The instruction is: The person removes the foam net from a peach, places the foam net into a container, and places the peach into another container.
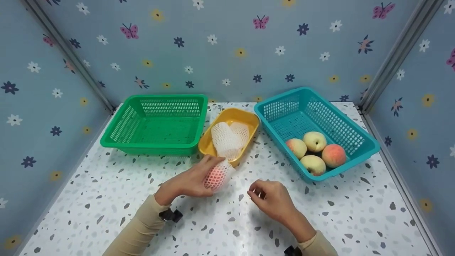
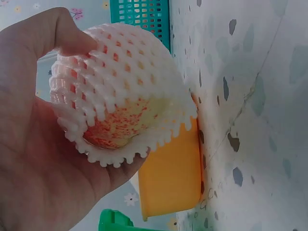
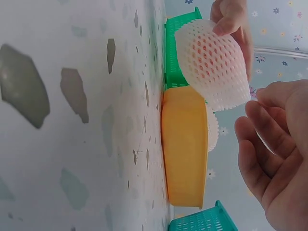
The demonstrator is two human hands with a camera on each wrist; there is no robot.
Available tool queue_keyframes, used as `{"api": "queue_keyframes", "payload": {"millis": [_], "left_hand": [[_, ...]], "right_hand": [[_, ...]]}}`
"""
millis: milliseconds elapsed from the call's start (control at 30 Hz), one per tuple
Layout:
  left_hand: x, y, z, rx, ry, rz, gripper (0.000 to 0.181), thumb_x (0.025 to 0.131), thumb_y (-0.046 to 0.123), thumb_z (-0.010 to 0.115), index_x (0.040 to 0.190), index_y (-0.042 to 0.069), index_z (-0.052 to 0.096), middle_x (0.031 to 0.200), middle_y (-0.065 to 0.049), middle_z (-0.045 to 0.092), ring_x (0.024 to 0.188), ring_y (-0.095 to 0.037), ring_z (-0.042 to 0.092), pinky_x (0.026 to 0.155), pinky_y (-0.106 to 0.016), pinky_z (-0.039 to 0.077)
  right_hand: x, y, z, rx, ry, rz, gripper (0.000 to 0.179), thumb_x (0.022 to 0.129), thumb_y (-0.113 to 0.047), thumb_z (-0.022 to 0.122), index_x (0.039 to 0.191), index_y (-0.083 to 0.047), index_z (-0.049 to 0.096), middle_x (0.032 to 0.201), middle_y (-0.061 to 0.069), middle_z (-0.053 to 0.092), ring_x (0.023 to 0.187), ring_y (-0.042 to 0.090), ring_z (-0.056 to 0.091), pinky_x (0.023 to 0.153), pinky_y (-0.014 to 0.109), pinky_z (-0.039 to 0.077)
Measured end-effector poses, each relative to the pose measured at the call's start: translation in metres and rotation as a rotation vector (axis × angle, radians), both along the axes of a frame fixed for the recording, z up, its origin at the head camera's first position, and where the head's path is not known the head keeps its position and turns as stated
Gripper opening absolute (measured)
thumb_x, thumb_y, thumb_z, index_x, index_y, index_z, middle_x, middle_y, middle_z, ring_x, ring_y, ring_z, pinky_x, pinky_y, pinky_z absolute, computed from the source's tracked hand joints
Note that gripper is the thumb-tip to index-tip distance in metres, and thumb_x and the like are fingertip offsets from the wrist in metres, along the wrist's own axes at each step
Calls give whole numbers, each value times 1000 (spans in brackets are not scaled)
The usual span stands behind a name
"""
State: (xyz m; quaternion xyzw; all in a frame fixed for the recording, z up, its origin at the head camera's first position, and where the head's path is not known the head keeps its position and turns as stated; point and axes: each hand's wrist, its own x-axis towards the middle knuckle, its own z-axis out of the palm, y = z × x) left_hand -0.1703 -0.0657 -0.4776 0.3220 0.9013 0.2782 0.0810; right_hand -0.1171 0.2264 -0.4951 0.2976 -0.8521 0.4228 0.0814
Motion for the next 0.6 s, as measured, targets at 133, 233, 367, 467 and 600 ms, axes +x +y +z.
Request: {"api": "queue_keyframes", "payload": {"millis": [133, 233, 367, 467, 600], "left_hand": [[-1, 2, -4, -11, -13, -18, 90, 69, 29, 79, 147, 24, 33, 138, -4, 33, 119, -17, 42, 93, -39, 44], [-1, 3, -6, -43, 0, -37, 86, 70, 29, 78, 143, 18, 35, 135, -2, 39, 118, -14, 43, 97, -36, 42], [-2, 5, -4, -76, 32, -43, 76, 71, 30, 78, 134, 14, 39, 115, 2, 49, 102, -11, 49, 89, -30, 45], [-1, 6, -3, -90, 45, -45, 70, 72, 30, 77, 132, 16, 44, 114, 3, 49, 99, -11, 49, 86, -29, 46], [-1, 6, -3, -105, 50, -45, 69, 70, 24, 77, 135, 19, 52, 126, 2, 44, 104, -11, 47, 90, -31, 45]], "right_hand": [[-1, 0, 0, 1, -23, -3, 10, 88, -11, 73, 83, -18, 68, 66, -15, 57, 52, 5, 52, 46, 25, 47], [0, 1, -2, 1, -37, -8, 10, 88, -12, 73, 83, -19, 68, 65, -15, 57, 52, 5, 52, 46, 25, 47], [0, 2, -3, 7, -48, -19, 9, 88, -13, 72, 84, -19, 68, 66, -15, 58, 53, 5, 53, 47, 25, 47], [0, 3, -4, 11, -59, -27, 10, 88, -12, 73, 84, -20, 68, 67, -15, 58, 54, 6, 54, 47, 25, 48], [0, 4, -5, 13, -65, -33, 11, 88, -12, 73, 85, -22, 68, 68, -16, 59, 55, 6, 54, 48, 24, 48]]}}
